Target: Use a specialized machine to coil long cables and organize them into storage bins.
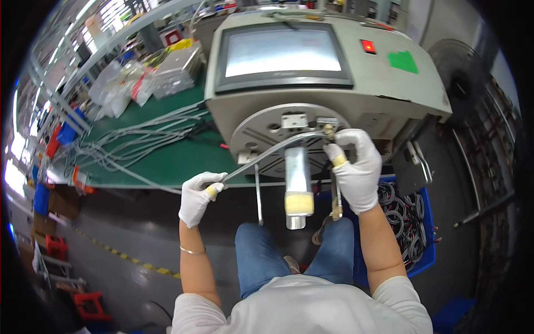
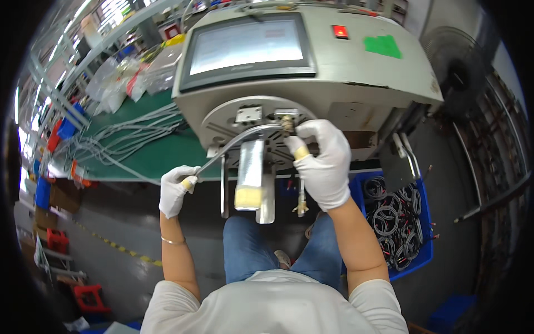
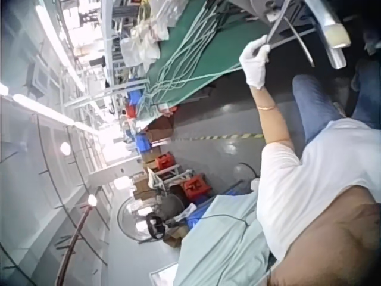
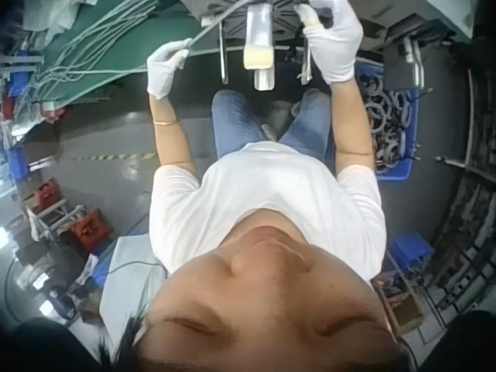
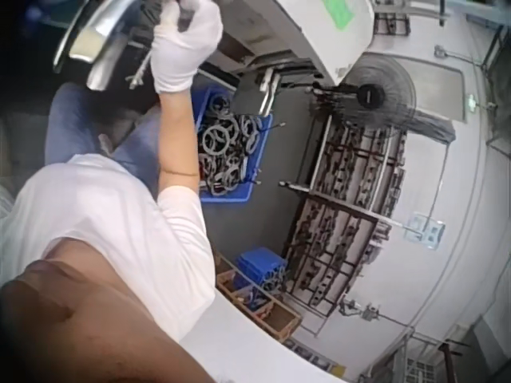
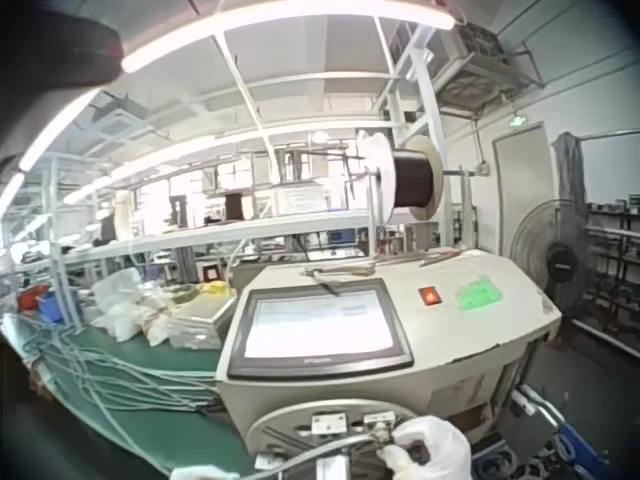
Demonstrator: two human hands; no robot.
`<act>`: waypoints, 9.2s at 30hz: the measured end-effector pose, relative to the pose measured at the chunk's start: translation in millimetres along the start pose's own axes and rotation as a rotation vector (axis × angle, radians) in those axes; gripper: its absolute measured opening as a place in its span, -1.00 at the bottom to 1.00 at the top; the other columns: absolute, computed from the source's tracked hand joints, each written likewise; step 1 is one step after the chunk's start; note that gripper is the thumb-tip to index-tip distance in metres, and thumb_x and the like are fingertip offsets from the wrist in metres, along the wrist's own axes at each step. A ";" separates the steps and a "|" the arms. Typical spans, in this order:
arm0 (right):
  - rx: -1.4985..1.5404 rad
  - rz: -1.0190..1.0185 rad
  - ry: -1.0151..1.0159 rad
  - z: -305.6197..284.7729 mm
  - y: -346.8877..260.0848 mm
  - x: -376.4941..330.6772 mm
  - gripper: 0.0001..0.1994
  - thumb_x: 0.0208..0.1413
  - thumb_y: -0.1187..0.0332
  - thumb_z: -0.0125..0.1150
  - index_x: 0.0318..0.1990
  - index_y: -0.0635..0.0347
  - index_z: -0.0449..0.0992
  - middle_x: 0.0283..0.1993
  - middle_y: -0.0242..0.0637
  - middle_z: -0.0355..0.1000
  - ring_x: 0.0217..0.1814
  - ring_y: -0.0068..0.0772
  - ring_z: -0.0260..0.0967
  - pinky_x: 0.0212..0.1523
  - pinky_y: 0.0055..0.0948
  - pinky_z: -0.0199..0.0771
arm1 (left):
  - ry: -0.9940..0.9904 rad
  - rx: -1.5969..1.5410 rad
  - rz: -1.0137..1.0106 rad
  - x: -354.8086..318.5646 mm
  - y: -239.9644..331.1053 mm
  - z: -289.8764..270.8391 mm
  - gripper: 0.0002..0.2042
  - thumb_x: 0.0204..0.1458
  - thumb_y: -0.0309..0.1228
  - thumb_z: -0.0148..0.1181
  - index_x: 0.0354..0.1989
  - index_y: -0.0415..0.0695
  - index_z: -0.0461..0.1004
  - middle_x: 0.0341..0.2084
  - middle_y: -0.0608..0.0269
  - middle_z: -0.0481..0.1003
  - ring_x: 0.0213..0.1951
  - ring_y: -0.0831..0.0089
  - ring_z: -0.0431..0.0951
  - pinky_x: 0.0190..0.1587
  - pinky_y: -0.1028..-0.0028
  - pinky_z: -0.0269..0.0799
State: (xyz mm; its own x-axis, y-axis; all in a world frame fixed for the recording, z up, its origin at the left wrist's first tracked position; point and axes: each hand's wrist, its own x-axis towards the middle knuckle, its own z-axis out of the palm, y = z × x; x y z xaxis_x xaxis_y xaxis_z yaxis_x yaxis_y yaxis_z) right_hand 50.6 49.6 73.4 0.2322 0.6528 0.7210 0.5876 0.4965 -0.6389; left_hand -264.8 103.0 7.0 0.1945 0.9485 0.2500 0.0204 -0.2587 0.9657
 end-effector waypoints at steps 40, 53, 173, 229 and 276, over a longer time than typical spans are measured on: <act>0.018 0.388 0.279 -98.1 46.8 -57.9 -0.94 0.18 0.54 0.05 -0.24 0.29 0.45 -0.14 -0.31 0.42 -0.25 -0.59 0.34 -0.14 -0.59 0.36 | -0.159 -0.025 -0.270 -26.6 -15.3 -36.0 -0.80 -0.13 -0.48 0.26 -0.32 -0.33 0.57 -0.52 0.14 0.52 -0.54 0.51 0.44 -0.45 0.56 0.34; -0.016 0.413 0.276 -105.1 50.3 -60.3 -0.93 0.18 0.51 0.06 -0.24 0.29 0.45 -0.15 -0.31 0.43 -0.29 -0.59 0.34 -0.15 -0.60 0.35 | -0.272 -0.001 -0.329 -31.9 -20.4 -28.6 -0.77 -0.13 -0.56 0.23 -0.24 -0.29 0.59 -0.53 0.22 0.53 -0.55 0.59 0.39 -0.51 0.63 0.25; 0.240 0.347 0.000 -206.7 10.6 -36.7 -0.71 0.16 0.30 0.09 -0.53 0.32 0.44 -0.57 -0.28 0.39 -0.62 -0.58 0.30 -0.61 -0.59 0.30 | -0.844 -0.189 0.498 -15.1 61.2 332.1 -0.22 -0.32 -0.03 0.48 0.08 -0.20 0.34 -0.35 0.02 0.52 -0.32 0.22 0.57 -0.20 0.42 0.46; -0.477 0.350 -0.229 -174.5 47.1 -119.1 -0.66 -0.28 0.64 0.23 -0.22 0.26 0.56 -0.38 -0.18 0.53 -0.36 -0.37 0.52 -0.26 -0.51 0.48 | -0.710 0.413 0.321 -71.3 26.6 280.5 -0.25 -0.20 -0.31 0.35 0.22 -0.22 0.17 -0.10 -0.07 0.41 -0.06 0.05 0.43 0.03 0.23 0.34; 0.091 0.875 -0.696 -137.0 15.6 -103.5 -0.85 -0.22 0.49 0.32 -0.49 0.27 0.44 -0.65 -0.35 0.29 -0.59 -0.66 0.22 -0.54 -0.58 0.23 | -1.066 0.032 -0.577 -54.9 13.4 204.9 -0.80 -0.04 -0.41 0.34 -0.42 -0.30 0.51 -0.55 0.25 0.54 -0.51 0.53 0.53 -0.36 0.54 0.47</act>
State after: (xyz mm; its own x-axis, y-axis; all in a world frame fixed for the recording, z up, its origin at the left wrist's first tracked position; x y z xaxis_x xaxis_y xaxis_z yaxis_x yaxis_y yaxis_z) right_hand 141.9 -88.6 25.6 0.0366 0.9608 -0.2747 0.3690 -0.2684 -0.8898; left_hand -74.3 10.0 -8.0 0.8582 0.3032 -0.4142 0.3921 0.1335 0.9102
